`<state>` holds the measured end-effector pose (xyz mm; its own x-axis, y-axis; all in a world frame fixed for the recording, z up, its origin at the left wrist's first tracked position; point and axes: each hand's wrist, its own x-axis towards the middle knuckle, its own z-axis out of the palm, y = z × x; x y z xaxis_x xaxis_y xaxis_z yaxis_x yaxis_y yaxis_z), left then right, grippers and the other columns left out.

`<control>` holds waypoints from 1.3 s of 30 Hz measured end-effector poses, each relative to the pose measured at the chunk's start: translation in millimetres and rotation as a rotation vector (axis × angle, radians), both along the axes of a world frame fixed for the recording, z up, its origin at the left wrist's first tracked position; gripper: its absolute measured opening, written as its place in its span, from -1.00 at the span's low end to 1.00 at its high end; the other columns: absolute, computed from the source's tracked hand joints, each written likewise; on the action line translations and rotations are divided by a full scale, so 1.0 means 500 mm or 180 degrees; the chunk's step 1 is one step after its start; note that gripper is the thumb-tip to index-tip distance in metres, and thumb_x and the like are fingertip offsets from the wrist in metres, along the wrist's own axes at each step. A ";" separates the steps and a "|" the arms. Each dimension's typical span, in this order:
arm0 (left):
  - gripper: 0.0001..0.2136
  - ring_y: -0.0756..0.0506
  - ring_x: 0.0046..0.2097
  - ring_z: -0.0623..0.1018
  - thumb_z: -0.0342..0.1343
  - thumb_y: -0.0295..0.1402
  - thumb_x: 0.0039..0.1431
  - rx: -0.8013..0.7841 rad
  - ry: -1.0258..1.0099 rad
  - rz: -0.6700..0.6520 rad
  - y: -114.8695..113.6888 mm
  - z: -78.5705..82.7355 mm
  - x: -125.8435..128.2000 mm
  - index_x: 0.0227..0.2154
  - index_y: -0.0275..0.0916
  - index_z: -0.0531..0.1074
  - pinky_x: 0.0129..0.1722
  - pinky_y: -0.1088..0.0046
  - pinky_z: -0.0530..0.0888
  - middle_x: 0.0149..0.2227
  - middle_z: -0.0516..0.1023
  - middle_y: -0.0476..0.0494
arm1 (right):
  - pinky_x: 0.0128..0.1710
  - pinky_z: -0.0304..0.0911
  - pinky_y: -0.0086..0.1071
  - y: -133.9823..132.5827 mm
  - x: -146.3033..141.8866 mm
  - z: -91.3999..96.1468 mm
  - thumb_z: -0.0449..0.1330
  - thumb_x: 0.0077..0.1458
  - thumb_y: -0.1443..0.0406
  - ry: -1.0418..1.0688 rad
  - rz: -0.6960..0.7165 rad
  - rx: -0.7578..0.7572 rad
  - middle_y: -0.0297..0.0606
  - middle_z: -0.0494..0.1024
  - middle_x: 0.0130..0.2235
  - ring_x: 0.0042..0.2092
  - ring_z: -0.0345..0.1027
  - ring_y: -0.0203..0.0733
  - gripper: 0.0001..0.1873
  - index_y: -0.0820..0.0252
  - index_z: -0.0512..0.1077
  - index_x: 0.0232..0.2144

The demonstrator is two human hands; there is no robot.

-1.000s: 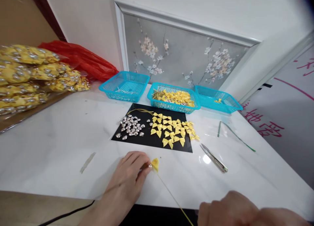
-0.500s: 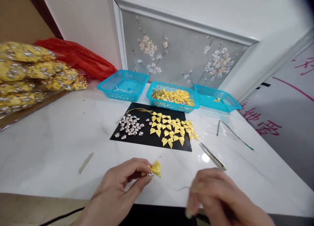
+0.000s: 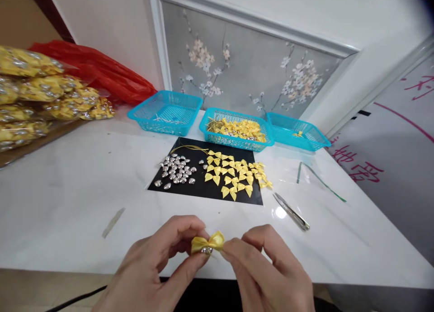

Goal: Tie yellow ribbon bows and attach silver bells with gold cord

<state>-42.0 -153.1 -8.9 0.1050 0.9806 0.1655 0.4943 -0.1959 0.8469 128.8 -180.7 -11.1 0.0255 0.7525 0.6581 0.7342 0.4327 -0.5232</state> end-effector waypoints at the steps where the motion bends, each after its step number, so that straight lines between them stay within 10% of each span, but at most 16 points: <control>1: -0.82 -0.11 -0.30 0.64 0.19 -0.29 0.02 -0.0002 -0.0018 -0.0013 -0.001 -0.001 0.000 -0.26 -0.05 0.46 -0.37 0.55 0.59 -0.32 0.65 0.00 | -0.60 0.12 -0.52 0.000 0.000 0.001 0.13 0.08 0.48 -0.0017 -0.0024 0.0040 -0.33 0.31 -0.51 -0.53 0.21 -0.35 -0.80 0.13 0.51 -0.42; 24: -0.83 -0.09 -0.30 0.62 0.17 -0.21 0.07 -0.0032 0.0459 -0.0278 -0.004 -0.009 -0.006 -0.24 0.01 0.43 -0.42 0.59 0.56 -0.31 0.63 0.03 | -0.60 0.06 -0.48 0.002 0.002 -0.001 0.11 0.09 0.49 -0.0264 0.0084 -0.0027 -0.33 0.24 -0.53 -0.53 0.12 -0.31 -0.79 0.14 0.50 -0.38; 39: -0.88 -0.01 -0.35 0.62 0.14 -0.40 0.09 -0.0191 -0.0573 -0.0573 0.001 -0.002 0.000 -0.37 0.01 0.49 -0.36 0.66 0.56 -0.38 0.63 0.14 | -0.65 0.00 -0.50 -0.009 -0.014 -0.014 0.12 0.07 0.43 0.0322 -0.0012 -0.0384 -0.40 0.18 -0.54 -0.60 0.08 -0.39 -0.80 0.08 0.51 -0.43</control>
<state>-42.2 -152.8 -9.7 0.2529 0.9574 0.1394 0.2962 -0.2138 0.9309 122.0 -185.2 -18.2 0.0902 0.8257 0.5569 0.6766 0.3595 -0.6426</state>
